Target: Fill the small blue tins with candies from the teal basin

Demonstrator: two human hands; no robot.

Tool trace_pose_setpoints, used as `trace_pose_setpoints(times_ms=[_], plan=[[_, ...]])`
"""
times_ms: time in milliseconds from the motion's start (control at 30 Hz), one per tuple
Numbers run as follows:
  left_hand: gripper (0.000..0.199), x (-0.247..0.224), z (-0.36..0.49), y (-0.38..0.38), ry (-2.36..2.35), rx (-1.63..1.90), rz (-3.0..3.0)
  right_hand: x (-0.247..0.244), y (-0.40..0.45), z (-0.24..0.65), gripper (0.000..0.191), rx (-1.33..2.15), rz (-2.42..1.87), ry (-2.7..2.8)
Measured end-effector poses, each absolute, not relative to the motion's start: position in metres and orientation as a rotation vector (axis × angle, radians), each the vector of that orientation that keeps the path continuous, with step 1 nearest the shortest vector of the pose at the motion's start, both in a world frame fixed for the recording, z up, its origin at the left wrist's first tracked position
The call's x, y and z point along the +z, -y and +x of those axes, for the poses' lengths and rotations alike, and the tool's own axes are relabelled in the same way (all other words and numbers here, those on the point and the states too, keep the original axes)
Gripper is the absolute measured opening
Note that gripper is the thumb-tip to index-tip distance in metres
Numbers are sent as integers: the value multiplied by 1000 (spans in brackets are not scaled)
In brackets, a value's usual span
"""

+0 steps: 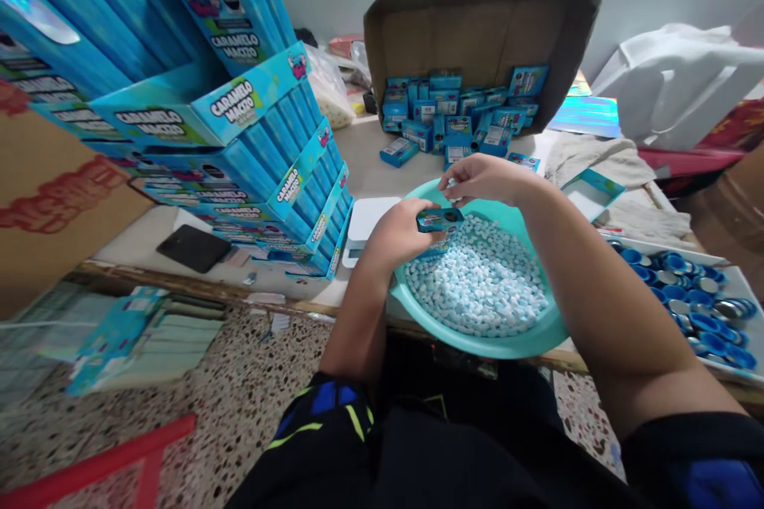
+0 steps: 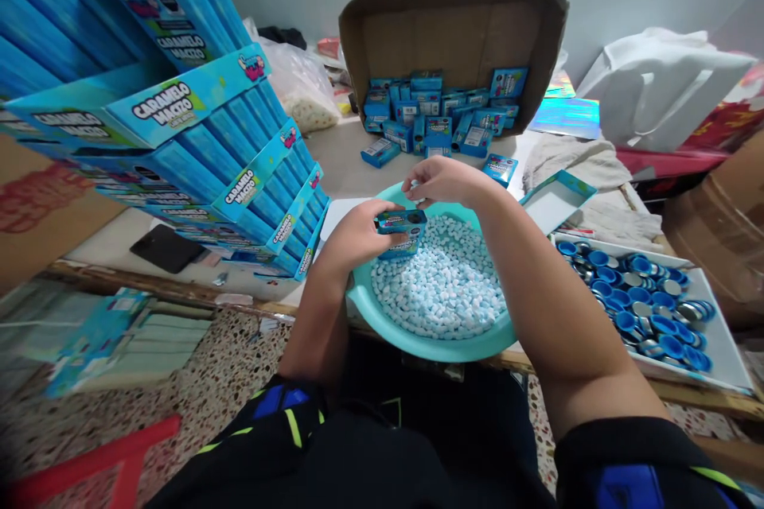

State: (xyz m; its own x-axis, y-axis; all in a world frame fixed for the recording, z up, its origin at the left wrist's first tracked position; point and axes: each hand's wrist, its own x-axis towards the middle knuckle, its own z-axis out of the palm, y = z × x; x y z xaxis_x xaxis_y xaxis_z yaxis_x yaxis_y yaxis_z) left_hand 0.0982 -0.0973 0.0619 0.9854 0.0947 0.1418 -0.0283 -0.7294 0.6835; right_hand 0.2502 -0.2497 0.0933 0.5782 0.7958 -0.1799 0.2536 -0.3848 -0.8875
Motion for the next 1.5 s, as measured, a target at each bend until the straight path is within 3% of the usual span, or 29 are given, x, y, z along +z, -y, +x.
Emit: trace_pose_setpoints(times_ms=[233, 1500], plan=[[40, 63, 99, 98, -61, 209, 2396, 102, 249, 242, 9, 730, -2147, 933], [41, 58, 98, 96, -18, 225, 2404, 116, 259, 237, 22, 565, -2385, 1368]])
